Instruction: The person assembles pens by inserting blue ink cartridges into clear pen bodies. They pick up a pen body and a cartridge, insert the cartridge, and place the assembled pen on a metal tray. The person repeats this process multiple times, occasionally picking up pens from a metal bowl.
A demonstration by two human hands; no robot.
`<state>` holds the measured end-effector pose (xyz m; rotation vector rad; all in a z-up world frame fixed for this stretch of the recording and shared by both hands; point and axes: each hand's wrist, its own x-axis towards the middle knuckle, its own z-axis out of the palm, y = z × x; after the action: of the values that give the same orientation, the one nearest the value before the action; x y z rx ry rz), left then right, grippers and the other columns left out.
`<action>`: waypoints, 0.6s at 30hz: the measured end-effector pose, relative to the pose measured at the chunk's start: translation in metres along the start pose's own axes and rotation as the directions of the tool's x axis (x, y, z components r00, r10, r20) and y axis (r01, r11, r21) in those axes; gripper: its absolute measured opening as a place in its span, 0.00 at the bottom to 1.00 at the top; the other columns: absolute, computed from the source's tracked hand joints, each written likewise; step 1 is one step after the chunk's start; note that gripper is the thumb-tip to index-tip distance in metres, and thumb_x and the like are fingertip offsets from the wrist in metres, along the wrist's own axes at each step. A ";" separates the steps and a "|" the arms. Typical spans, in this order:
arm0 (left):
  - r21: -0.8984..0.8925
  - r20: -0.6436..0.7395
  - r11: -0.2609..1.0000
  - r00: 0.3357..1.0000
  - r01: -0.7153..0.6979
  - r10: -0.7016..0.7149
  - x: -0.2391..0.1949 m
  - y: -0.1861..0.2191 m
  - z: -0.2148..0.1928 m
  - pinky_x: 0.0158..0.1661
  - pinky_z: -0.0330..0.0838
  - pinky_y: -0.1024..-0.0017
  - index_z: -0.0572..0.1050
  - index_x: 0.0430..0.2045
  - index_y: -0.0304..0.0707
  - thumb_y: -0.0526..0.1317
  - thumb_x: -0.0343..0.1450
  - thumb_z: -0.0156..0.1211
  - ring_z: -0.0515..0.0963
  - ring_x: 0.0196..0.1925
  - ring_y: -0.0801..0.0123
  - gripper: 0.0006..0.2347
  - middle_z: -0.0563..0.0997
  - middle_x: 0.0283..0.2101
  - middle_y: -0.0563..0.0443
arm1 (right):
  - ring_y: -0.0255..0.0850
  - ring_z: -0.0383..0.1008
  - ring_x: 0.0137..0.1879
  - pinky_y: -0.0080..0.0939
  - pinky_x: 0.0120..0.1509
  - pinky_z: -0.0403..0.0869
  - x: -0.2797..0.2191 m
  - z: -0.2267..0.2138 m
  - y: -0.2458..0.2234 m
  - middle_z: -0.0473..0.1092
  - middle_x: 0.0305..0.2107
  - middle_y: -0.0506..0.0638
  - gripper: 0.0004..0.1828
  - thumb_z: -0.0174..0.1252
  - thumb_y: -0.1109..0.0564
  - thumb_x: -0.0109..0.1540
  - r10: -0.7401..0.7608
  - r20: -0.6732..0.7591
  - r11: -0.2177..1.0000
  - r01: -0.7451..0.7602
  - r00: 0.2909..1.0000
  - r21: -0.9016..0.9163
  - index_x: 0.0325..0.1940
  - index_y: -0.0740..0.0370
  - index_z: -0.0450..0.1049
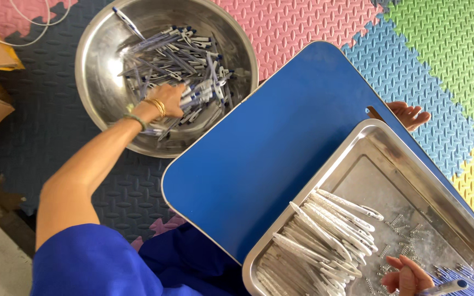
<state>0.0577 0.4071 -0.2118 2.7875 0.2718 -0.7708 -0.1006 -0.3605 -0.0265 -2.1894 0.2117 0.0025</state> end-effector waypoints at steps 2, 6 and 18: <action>-0.008 -0.023 1.000 1.000 0.012 -0.013 -0.021 -0.002 -0.029 0.26 0.79 0.72 0.66 0.66 0.44 0.46 0.67 0.74 0.78 0.30 0.65 0.31 0.77 0.31 0.51 | 0.46 0.70 0.31 0.38 0.36 0.63 -0.002 0.002 -0.007 0.76 0.58 0.66 0.16 0.44 0.53 0.87 0.008 -0.002 1.000 -0.008 1.000 -0.004 0.69 0.67 0.70; -0.132 -0.023 0.986 0.994 0.105 -0.109 -0.056 -0.001 -0.078 0.23 0.78 0.75 0.71 0.60 0.41 0.42 0.70 0.77 0.78 0.27 0.67 0.25 0.80 0.36 0.49 | 0.45 0.71 0.30 0.37 0.34 0.62 -0.003 0.004 -0.010 0.77 0.57 0.65 0.15 0.45 0.52 0.87 -0.025 -0.018 1.000 0.025 1.000 -0.006 0.68 0.65 0.71; -0.324 -0.144 0.922 0.974 -0.213 0.174 -0.210 0.128 -0.223 0.28 0.69 0.65 0.74 0.49 0.53 0.46 0.59 0.71 0.76 0.29 0.65 0.23 0.79 0.30 0.53 | 0.40 0.69 0.30 0.34 0.38 0.63 -0.052 0.004 -0.068 0.78 0.53 0.64 0.13 0.47 0.58 0.87 -0.176 -0.108 0.984 0.179 0.979 0.021 0.68 0.67 0.74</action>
<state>0.0187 0.3216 0.1065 2.4857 0.1291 -0.4685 -0.1407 -0.3107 0.0301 -2.1723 0.0740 -0.2153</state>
